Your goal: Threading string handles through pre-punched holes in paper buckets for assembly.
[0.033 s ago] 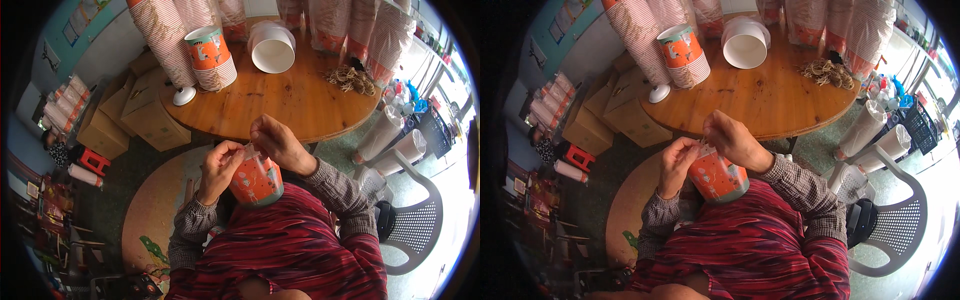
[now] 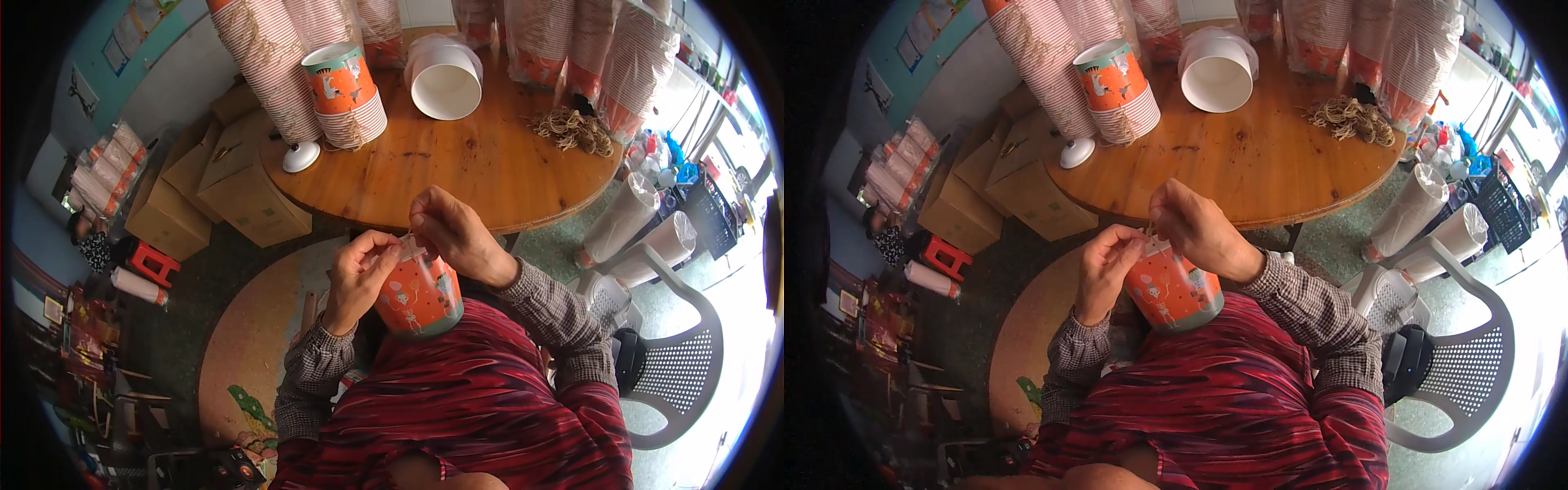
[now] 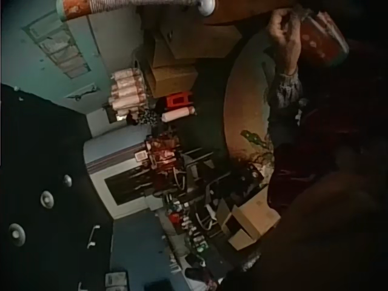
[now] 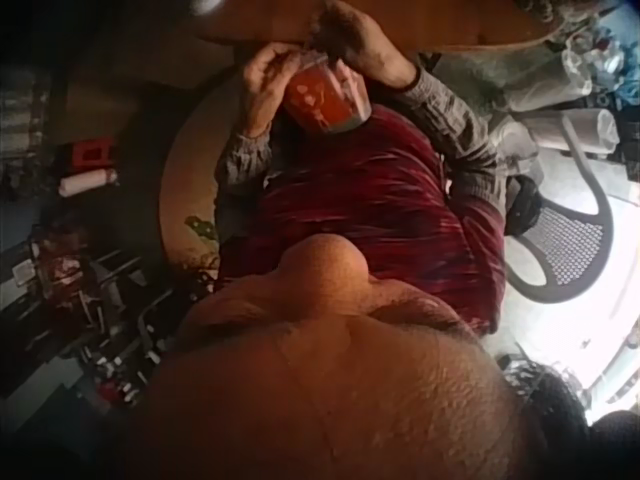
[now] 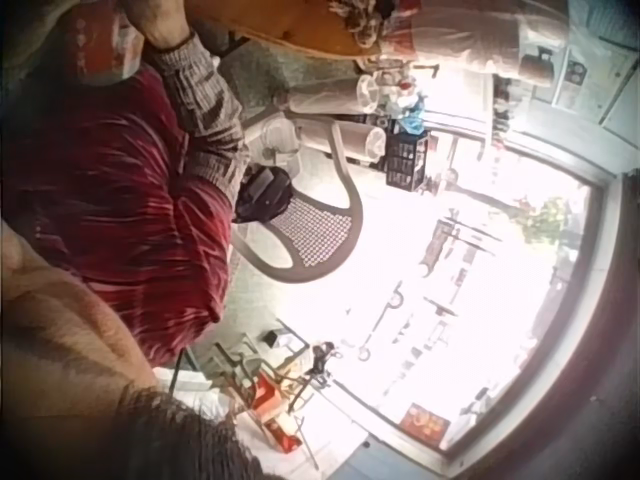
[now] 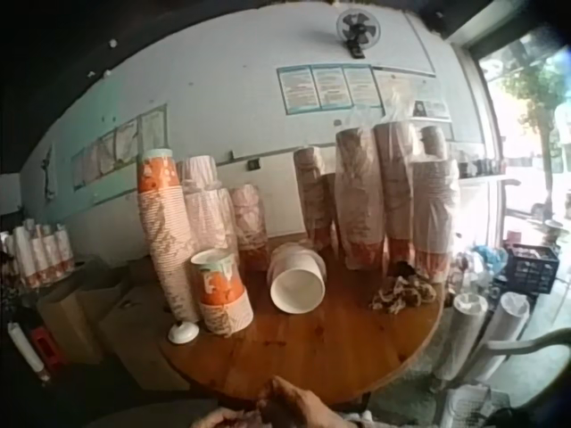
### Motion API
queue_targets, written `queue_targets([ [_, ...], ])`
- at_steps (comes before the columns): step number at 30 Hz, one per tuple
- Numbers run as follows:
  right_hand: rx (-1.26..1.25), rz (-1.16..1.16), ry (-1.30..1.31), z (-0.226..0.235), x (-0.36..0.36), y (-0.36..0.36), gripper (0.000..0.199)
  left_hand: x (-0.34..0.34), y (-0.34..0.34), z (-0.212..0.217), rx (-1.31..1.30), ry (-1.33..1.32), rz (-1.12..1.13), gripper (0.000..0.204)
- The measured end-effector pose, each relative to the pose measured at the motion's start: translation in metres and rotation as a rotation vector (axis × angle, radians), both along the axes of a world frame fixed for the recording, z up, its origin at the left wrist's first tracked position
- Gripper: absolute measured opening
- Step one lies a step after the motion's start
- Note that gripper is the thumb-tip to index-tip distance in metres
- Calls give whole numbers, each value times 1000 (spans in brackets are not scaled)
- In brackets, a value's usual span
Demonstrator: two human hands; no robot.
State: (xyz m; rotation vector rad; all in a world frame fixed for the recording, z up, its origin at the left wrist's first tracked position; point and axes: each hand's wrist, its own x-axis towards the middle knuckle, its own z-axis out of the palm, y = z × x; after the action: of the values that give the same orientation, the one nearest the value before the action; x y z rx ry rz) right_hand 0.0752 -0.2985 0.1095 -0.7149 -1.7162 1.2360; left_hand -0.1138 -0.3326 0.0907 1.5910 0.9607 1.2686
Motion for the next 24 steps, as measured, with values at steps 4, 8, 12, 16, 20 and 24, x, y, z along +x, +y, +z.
queue_targets([
  [4,6,-29,-22,1,2,-3,5,1,0,-1,47,63,22,12],
  [8,47,-64,-78,1,3,-3,7,1,0,-3,73,44,34,13],
  [12,305,-166,-48,-12,0,5,8,0,0,0,68,125,12,13],
  [16,-287,38,346,-11,-1,8,10,2,-2,4,171,195,-21,13],
  [20,-266,78,345,-6,0,10,12,-3,3,-4,106,177,-30,13],
  [24,-43,104,165,1,2,8,10,4,-2,10,-55,-112,-29,16],
])
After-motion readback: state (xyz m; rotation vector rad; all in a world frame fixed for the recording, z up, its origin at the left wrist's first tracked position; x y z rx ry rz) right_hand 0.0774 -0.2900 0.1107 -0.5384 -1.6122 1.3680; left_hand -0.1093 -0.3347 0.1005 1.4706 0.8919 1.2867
